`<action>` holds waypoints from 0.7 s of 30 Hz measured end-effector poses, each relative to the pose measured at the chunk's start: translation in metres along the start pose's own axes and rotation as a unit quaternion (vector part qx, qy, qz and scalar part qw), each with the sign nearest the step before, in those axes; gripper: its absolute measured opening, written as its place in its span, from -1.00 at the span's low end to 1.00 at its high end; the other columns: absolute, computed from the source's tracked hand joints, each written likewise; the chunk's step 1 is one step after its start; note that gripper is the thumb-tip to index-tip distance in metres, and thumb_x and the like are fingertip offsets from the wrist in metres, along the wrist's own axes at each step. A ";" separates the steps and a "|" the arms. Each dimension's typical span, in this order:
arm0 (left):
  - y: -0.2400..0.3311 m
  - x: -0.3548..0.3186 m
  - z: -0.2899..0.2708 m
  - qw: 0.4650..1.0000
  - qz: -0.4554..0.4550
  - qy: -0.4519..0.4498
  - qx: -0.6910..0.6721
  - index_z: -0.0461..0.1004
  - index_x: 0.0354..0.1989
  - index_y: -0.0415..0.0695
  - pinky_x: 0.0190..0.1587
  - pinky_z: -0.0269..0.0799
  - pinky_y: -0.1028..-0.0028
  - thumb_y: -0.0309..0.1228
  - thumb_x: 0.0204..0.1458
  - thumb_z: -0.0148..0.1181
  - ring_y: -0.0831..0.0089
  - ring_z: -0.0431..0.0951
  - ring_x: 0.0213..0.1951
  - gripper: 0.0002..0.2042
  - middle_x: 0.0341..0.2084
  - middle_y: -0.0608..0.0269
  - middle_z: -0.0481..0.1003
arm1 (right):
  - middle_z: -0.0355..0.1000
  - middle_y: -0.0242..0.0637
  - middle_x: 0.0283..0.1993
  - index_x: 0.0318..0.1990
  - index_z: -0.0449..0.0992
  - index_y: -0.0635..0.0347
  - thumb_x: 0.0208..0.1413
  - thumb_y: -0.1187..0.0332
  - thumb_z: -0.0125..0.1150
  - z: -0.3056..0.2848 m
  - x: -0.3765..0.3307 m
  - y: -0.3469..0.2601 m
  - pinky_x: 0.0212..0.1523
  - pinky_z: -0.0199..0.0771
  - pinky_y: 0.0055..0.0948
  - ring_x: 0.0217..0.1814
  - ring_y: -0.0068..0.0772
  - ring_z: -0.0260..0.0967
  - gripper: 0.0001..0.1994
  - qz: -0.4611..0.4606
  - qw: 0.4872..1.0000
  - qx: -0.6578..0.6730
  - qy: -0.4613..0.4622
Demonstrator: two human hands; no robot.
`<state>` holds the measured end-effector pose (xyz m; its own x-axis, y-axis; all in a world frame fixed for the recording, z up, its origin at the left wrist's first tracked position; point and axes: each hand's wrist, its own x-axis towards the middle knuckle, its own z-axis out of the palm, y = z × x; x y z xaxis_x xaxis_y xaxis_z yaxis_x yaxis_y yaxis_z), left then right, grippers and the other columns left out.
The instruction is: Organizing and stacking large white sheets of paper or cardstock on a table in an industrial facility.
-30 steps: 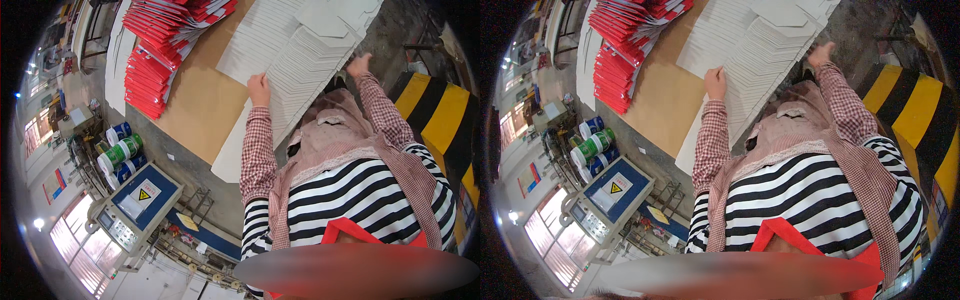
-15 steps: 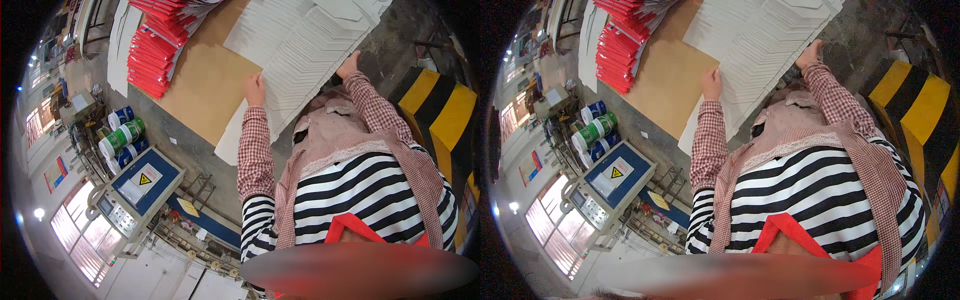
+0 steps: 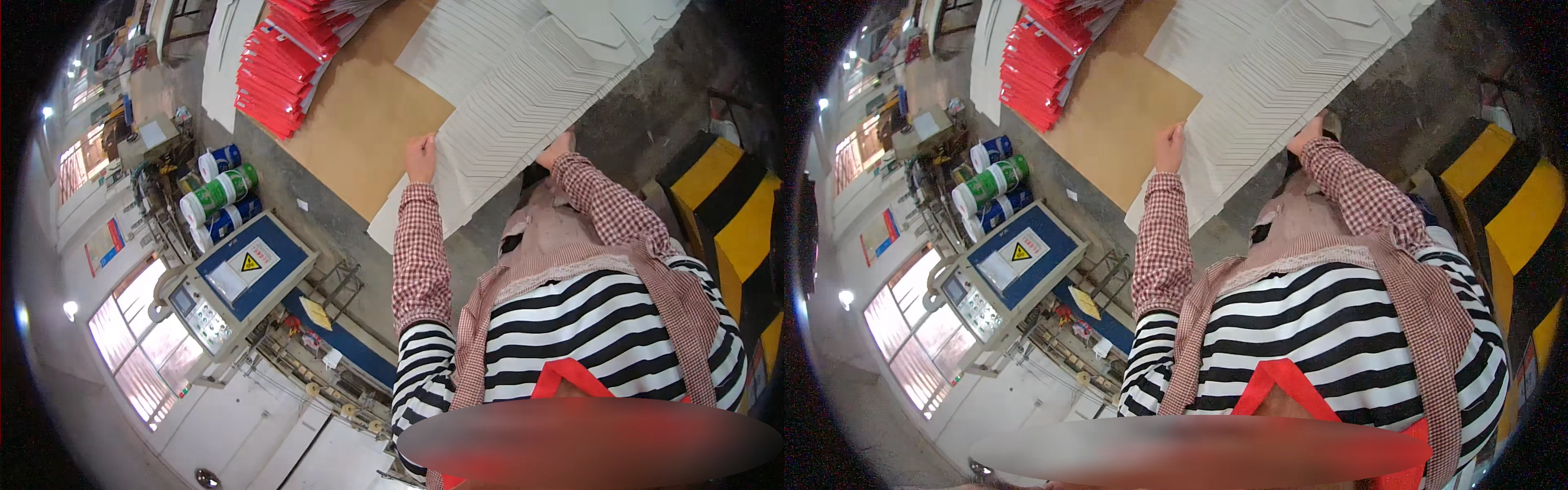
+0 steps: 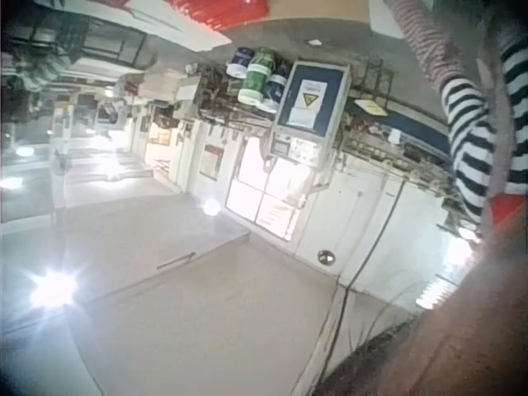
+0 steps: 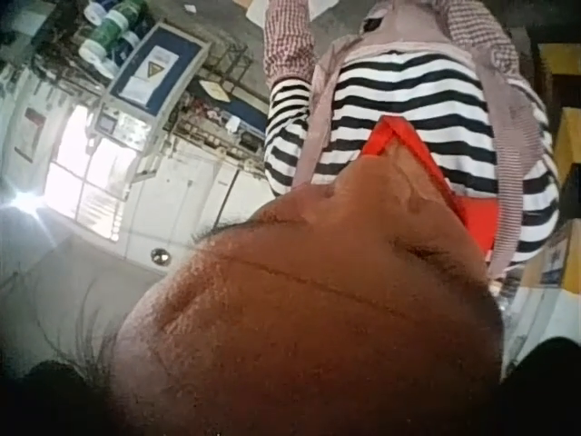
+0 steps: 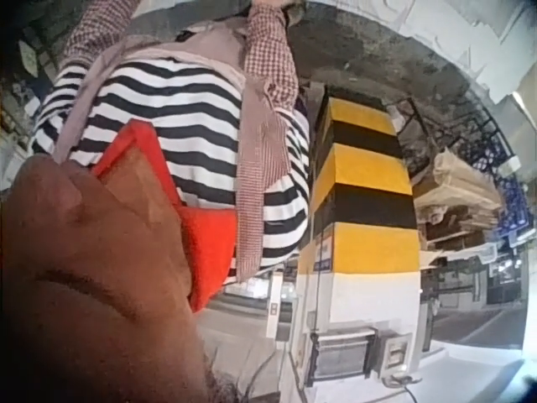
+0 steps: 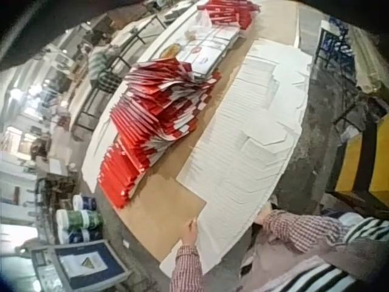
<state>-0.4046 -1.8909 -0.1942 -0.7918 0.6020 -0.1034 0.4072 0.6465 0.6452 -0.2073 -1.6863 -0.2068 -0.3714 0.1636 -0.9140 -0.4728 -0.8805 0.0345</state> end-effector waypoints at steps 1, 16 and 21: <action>-0.003 0.005 -0.002 0.998 -0.031 -0.041 -0.025 0.46 -0.36 -0.24 -0.33 0.28 0.41 -0.41 -0.04 -0.01 0.28 0.41 -0.43 -0.82 -0.51 0.06 0.43 | -0.08 -0.20 0.23 0.18 -0.03 0.13 0.01 -0.24 -0.40 -0.013 0.016 -0.002 0.20 -0.14 -0.12 0.25 -0.20 -0.14 -0.28 0.022 0.997 0.036 -0.061; -0.010 0.018 0.008 0.981 0.119 -0.109 0.103 0.37 -0.14 -0.02 -0.24 0.30 0.26 -0.37 -0.08 0.00 0.11 0.37 -0.29 -0.72 -0.42 -0.06 0.37 | 0.05 -0.14 0.17 0.12 0.11 0.14 -0.03 -0.29 -0.54 -0.053 0.053 0.037 0.16 -0.06 -0.11 0.18 -0.03 -0.03 -0.24 -0.113 0.990 -0.061 -0.060; 0.002 0.019 0.020 0.975 0.158 -0.106 0.118 0.36 -0.12 0.00 -0.20 0.29 0.26 -0.34 -0.07 0.00 0.08 0.34 -0.23 -0.71 -0.39 -0.08 0.38 | -0.08 -0.17 0.24 0.19 -0.07 0.20 -0.05 -0.32 -0.52 -0.046 0.063 0.005 0.18 -0.08 -0.14 0.24 -0.10 -0.11 -0.18 -0.170 0.980 -0.053 0.085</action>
<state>-0.4099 -1.8685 -0.2094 -0.5071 0.8563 -0.0981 0.7290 0.4869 0.4812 -0.1964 -1.7010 -0.2828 -0.0634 0.3869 -0.9199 -0.4578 -0.8303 -0.3177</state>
